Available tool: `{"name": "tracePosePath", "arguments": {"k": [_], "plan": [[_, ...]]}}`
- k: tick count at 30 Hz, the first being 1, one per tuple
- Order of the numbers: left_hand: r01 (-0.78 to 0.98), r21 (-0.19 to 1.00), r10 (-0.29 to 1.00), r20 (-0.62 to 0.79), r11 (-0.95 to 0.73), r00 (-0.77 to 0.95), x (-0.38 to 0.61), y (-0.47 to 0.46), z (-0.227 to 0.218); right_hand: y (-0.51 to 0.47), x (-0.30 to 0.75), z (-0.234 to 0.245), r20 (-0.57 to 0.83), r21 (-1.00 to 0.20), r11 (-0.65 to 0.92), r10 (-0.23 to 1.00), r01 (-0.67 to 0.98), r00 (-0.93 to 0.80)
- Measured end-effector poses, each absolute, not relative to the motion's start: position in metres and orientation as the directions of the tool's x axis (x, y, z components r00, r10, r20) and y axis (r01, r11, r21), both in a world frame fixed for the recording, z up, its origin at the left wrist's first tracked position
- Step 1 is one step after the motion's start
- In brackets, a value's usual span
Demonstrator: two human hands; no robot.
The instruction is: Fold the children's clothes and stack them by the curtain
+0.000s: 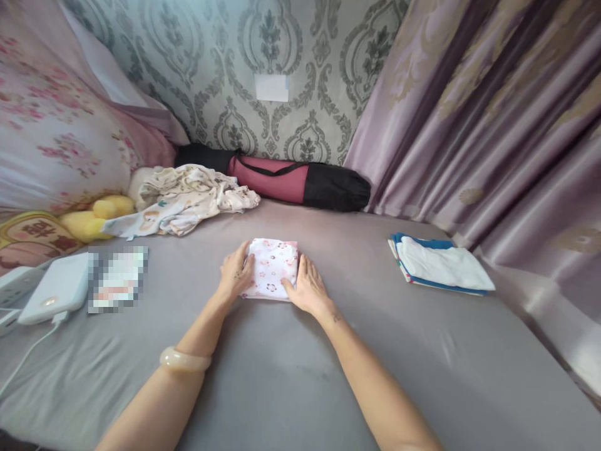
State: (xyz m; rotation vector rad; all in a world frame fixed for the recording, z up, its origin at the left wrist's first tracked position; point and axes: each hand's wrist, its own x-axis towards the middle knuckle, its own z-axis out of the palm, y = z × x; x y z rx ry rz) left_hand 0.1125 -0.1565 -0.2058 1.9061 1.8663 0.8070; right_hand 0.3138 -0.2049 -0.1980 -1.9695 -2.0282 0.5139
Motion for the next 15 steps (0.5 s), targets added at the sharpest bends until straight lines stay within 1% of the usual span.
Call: {"name": "tracePosePath", "arguments": {"k": [2,4,7,9,11,15], "plan": [[0.722,0.692,0.982,0.136,-0.001,-0.129,0.109,-0.156,-0.201,-0.199,0.324,-0.194,-0.056,-0.514,-0.039,0.998,0.857,0.012],[0.657,0.748,0.979,0.054,0.091,-0.197,0.108,-0.157,-0.196,-0.190,0.333,-0.194,-0.056,-0.623,-0.121,0.992,0.773,0.111],[0.648,0.742,0.977,-0.044,0.172,-0.208,0.108,-0.158,-0.189,-0.179,0.337,-0.198,-0.108,-0.750,-0.222,0.970,0.623,0.216],[0.670,0.723,0.980,-0.050,0.169,-0.193,0.110,-0.159,-0.188,-0.175,0.334,-0.202,-0.125,-0.770,-0.240,0.965,0.591,0.229],[0.679,0.716,0.981,-0.048,0.164,-0.187,0.111,-0.158,-0.189,-0.174,0.329,-0.205,-0.117,-0.772,-0.226,0.969,0.594,0.218],[0.635,0.751,0.980,-0.077,0.179,-0.186,0.110,-0.155,-0.192,-0.176,0.320,-0.207,-0.085,-0.811,-0.177,0.979,0.558,0.187]]}}
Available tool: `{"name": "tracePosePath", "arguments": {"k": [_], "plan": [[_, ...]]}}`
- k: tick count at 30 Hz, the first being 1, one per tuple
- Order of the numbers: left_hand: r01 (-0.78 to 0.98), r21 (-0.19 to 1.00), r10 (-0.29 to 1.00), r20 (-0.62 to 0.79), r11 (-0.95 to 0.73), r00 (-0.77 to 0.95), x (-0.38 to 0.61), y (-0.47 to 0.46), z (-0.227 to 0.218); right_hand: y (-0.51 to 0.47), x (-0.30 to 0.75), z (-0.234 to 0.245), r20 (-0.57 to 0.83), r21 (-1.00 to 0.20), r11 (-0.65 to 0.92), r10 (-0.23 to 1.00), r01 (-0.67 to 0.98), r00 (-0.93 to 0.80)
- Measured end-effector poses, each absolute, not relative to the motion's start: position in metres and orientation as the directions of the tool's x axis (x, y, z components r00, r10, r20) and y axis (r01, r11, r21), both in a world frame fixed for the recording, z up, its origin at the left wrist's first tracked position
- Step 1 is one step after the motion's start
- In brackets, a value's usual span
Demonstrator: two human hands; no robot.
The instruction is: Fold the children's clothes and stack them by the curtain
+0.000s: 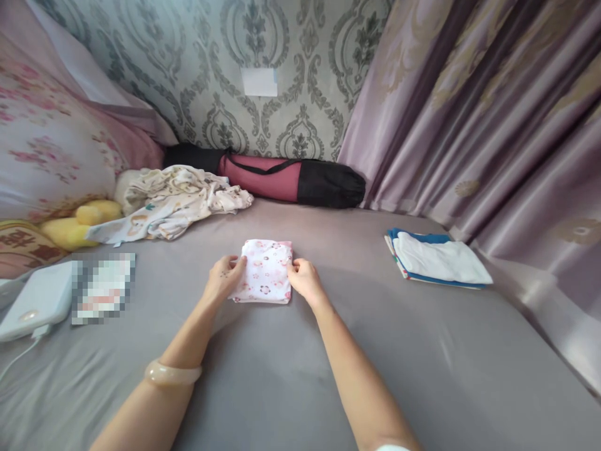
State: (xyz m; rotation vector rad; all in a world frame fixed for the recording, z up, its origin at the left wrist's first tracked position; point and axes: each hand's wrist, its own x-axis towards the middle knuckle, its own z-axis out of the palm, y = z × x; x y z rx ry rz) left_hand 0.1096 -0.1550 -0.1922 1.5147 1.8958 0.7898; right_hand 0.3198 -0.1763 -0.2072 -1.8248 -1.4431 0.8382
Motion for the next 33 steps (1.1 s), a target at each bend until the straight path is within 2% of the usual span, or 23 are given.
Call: {"name": "tracePosePath", "arguments": {"k": [3,7,10,13,16,20,26,29,33], "plan": [[0.506,0.833,0.972,-0.147,0.222,-0.184,0.107,-0.154,-0.192,-0.177,0.317,-0.206,-0.095,-0.868,-0.179,0.976,0.464,0.197],[0.173,0.925,0.939,-0.321,0.339,-0.124,0.108,-0.155,-0.187,-0.180,0.315,-0.197,-0.205,-0.929,-0.246,0.964,0.276,0.169],[-0.037,0.893,0.894,-0.448,0.448,-0.019,0.110,-0.157,-0.184,-0.184,0.318,-0.189,-0.302,-0.926,-0.328,0.941,0.186,0.153],[-0.170,0.840,0.857,-0.503,0.516,0.115,0.113,-0.159,-0.181,-0.187,0.324,-0.184,-0.362,-0.921,-0.378,0.920,0.099,0.148],[-0.227,0.808,0.838,-0.510,0.544,0.192,0.114,-0.160,-0.181,-0.189,0.330,-0.181,-0.387,-0.919,-0.395,0.908,0.019,0.161],[-0.209,0.804,0.822,-0.496,0.557,0.281,0.117,-0.162,-0.182,-0.189,0.334,-0.175,-0.376,-0.926,-0.366,0.912,-0.087,0.165],[-0.221,0.897,0.913,-0.332,0.383,0.238,0.128,-0.169,-0.176,-0.188,0.337,-0.172,-0.348,-0.929,-0.319,0.925,-0.186,0.151],[-0.285,0.889,0.920,-0.284,0.358,0.270,0.132,-0.174,-0.170,-0.188,0.338,-0.175,-0.303,-0.950,-0.285,0.939,-0.124,0.164],[-0.336,0.828,0.872,-0.326,0.450,0.364,0.135,-0.177,-0.167,-0.188,0.340,-0.179,-0.196,-0.974,-0.215,0.958,0.071,0.210]]}}
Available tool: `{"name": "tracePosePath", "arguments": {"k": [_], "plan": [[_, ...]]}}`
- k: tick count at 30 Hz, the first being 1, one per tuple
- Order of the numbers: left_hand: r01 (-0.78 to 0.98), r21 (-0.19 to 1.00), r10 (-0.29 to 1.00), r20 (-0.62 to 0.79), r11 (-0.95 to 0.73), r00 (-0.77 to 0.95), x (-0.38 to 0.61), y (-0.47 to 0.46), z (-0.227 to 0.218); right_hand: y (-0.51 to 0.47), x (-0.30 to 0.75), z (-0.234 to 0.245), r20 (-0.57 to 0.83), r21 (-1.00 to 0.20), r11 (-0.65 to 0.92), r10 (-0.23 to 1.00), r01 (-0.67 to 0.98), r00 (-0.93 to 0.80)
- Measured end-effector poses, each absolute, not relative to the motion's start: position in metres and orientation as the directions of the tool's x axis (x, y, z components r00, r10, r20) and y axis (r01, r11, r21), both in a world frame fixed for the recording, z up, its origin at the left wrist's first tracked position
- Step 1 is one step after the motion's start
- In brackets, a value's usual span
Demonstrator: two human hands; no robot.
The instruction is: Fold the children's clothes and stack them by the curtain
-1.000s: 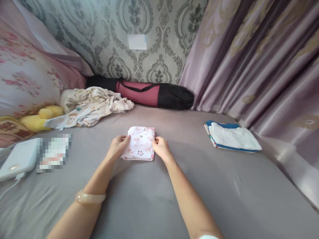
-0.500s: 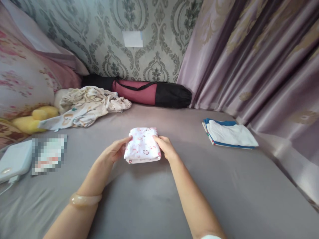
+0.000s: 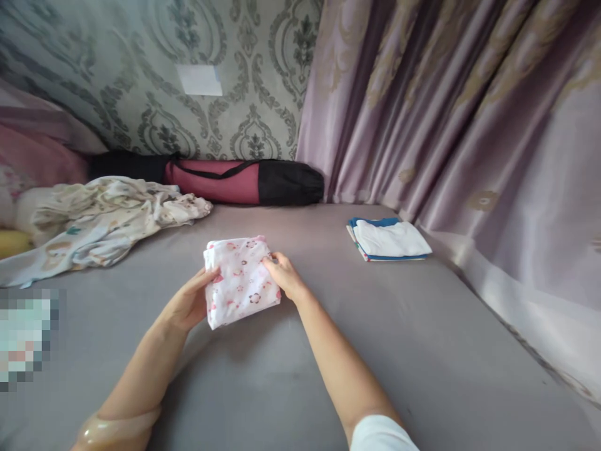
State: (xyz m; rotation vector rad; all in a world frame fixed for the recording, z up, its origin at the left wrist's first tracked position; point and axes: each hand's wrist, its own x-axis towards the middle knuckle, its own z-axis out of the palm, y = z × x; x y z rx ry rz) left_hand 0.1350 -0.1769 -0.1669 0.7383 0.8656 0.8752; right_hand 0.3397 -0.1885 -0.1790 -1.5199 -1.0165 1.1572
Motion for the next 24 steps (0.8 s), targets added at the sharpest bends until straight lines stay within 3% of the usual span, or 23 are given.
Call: {"name": "tracePosePath", "arguments": {"k": [4,9,13,18,21,24], "plan": [[-0.333,0.769,0.823,-0.415,0.546,0.388,0.138,-0.179,-0.165,-0.190,0.344,-0.178,-0.168,-0.975,-0.197,0.957,0.103,0.237],[-0.471,0.625,0.779,-0.440,0.623,0.447,0.143,-0.185,-0.159,-0.190,0.349,-0.175,-0.195,-0.978,-0.207,0.958,0.037,0.211],[-0.474,0.573,0.743,-0.511,0.669,0.431,0.147,-0.188,-0.159,-0.190,0.351,-0.175,-0.231,-0.973,-0.230,0.954,-0.026,0.190],[-0.537,0.554,0.768,-0.520,0.636,0.374,0.152,-0.187,-0.160,-0.188,0.353,-0.171,-0.301,-0.890,-0.280,0.953,-0.358,0.003],[-0.690,0.532,0.858,-0.432,0.491,0.278,0.153,-0.186,-0.160,-0.188,0.352,-0.165,-0.303,-0.759,-0.339,0.940,-0.556,-0.159],[-0.813,0.466,0.918,-0.347,0.348,0.194,0.153,-0.185,-0.160,-0.190,0.345,-0.165,-0.286,-0.662,-0.374,0.927,-0.650,-0.242]]}}
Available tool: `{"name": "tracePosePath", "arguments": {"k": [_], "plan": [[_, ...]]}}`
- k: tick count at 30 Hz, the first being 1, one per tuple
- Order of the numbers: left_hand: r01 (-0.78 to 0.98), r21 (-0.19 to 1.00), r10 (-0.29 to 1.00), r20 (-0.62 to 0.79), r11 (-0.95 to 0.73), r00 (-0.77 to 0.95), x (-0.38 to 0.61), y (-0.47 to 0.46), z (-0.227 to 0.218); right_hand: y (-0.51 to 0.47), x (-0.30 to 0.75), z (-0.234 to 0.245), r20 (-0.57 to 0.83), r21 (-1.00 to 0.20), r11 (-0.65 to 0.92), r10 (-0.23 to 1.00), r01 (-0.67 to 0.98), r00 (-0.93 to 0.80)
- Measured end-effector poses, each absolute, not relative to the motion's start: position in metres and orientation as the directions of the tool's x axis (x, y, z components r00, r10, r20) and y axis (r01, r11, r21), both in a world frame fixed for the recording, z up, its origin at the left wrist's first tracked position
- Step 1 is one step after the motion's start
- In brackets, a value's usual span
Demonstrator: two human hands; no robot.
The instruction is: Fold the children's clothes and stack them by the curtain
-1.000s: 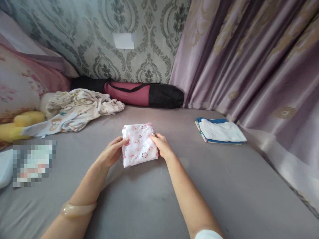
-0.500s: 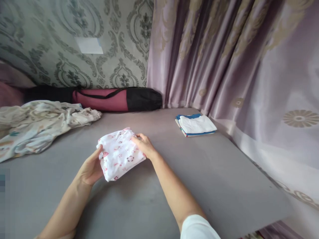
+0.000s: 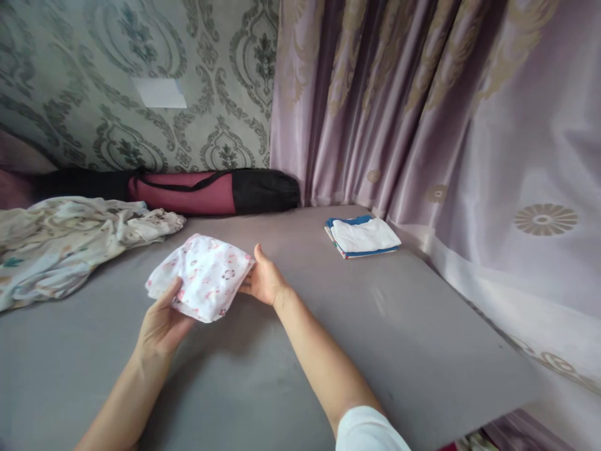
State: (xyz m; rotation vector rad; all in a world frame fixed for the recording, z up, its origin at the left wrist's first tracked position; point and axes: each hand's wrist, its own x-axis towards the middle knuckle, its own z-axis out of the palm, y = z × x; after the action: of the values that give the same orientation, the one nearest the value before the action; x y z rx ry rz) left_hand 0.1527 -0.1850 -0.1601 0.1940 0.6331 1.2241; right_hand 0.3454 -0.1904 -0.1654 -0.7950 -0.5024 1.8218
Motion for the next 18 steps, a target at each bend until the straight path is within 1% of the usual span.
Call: {"name": "tracePosePath", "arguments": {"k": [3,6,12,15,18], "plan": [[-0.848,0.430,0.932,-0.315,0.310,0.182,0.153,-0.185,-0.161,-0.195,0.332,-0.173,-0.216,-0.619,-0.392,0.918,-0.680,-0.332],[-0.835,0.445,0.928,-0.320,0.323,0.189,0.156,-0.185,-0.162,-0.199,0.318,-0.181,-0.159,-0.635,-0.369,0.922,-0.678,-0.353],[-0.768,0.528,0.911,-0.376,0.363,0.172,0.165,-0.186,-0.164,-0.199,0.307,-0.182,-0.227,-0.685,-0.259,0.964,-0.681,-0.139],[-0.730,0.567,0.906,-0.387,0.381,0.172,0.167,-0.185,-0.166,-0.197,0.306,-0.183,-0.262,-0.720,-0.246,0.962,-0.649,-0.074],[-0.720,0.576,0.908,-0.371,0.388,0.193,0.166,-0.184,-0.168,-0.195,0.307,-0.187,-0.289,-0.738,-0.245,0.957,-0.629,-0.032]]}}
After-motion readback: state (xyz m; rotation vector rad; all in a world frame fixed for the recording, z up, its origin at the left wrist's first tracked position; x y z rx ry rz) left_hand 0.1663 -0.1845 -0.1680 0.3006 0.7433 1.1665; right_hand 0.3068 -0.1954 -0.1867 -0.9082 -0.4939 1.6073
